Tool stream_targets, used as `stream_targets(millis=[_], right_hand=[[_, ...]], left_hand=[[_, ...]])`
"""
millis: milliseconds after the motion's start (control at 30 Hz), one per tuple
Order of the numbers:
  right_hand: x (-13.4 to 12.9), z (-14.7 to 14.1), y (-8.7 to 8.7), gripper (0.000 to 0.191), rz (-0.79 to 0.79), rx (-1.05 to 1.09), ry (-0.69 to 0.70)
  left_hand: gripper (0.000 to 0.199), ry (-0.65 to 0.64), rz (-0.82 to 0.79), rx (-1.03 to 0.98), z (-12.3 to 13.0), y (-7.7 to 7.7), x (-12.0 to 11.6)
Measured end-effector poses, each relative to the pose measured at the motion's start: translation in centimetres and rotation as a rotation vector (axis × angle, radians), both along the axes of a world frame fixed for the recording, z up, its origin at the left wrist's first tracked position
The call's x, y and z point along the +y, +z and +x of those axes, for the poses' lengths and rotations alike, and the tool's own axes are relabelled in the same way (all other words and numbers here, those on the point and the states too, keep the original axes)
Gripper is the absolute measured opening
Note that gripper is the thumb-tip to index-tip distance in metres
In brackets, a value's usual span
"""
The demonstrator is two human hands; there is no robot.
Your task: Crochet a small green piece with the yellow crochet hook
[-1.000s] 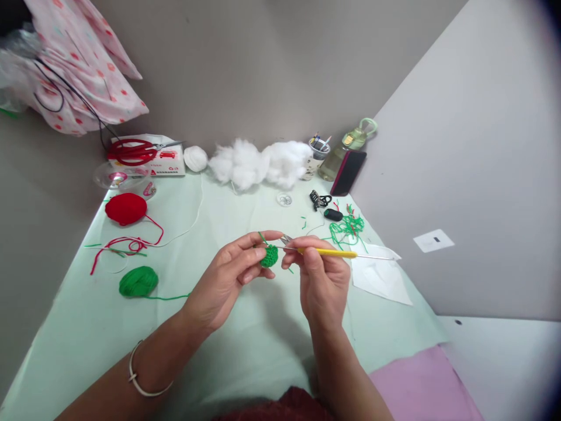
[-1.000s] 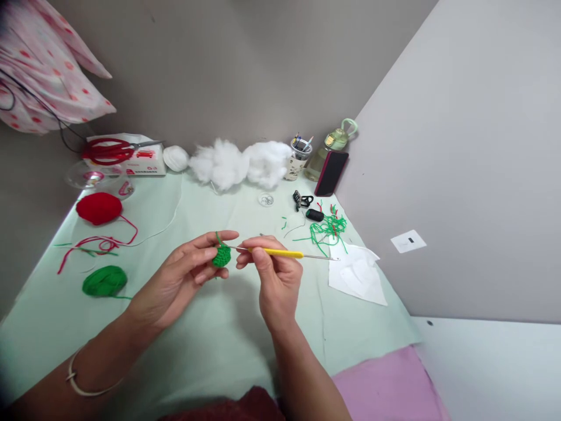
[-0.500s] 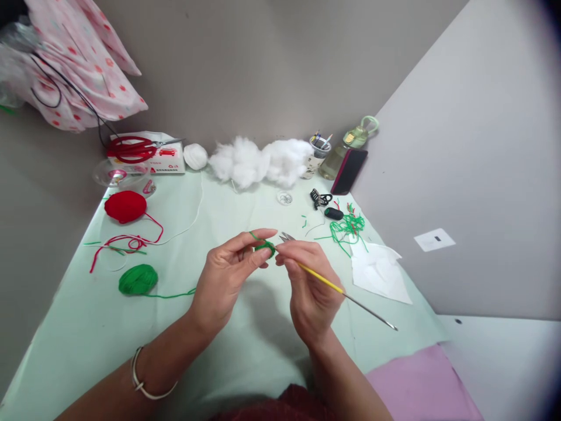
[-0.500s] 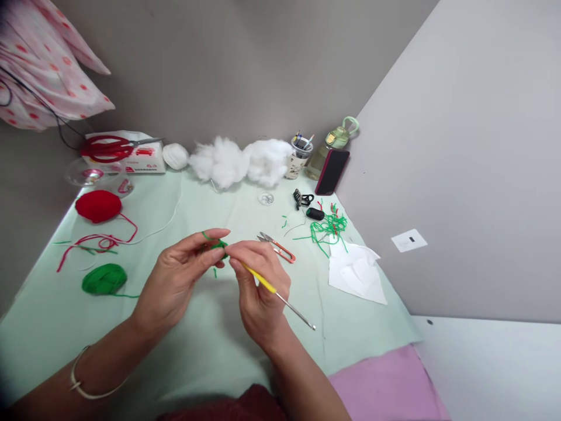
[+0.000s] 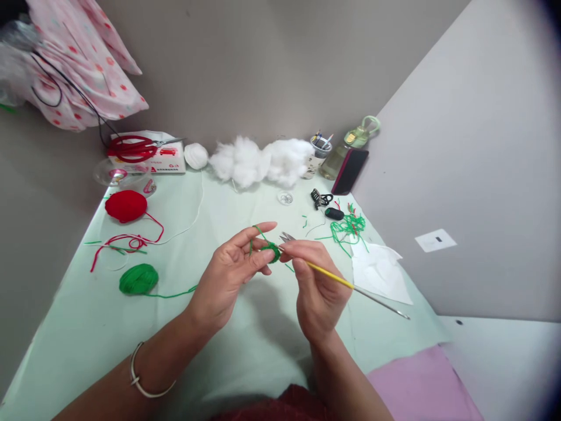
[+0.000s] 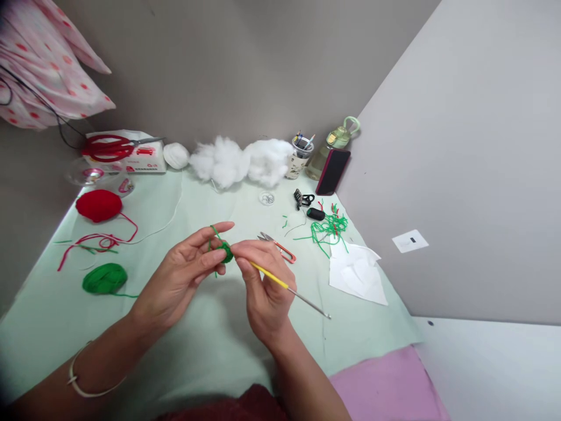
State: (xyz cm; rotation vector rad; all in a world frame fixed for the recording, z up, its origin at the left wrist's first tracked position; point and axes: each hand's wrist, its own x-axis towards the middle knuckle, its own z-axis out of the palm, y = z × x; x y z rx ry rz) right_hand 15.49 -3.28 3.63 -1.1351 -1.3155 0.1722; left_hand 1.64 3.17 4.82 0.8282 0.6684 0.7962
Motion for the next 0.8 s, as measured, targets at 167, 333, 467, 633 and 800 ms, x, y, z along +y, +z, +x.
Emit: stream_targets(millis=[167, 333, 467, 633, 800], right_hand=[[0.12, 0.09, -0.1, 0.02, 0.009, 0.133, 0.011], [0.11, -0.02, -0.31, 0.019, 0.015, 0.132, -0.053], [0.02, 0.06, -0.13, 0.021, 0.01, 0.035, -0.039], [0.24, 0.16, -0.12, 0.019, -0.024, 0.08, 0.022], [0.8, 0.45, -0.39, 0.02, -0.094, 0.365, 0.096]], left_hand=[[0.031, -0.006, -0.039, 0.023, -0.21, 0.16, 0.18], [0.029, 0.017, 0.006, 0.041, -0.05, -0.08, 0.05], [0.032, -0.008, 0.01, 0.028, 0.02, -0.09, -0.1], [0.053, -0.058, -0.032, -0.032, 0.05, 0.29, -0.06], [0.068, -0.09, -0.047, -0.029, -0.09, 0.6, 0.01]])
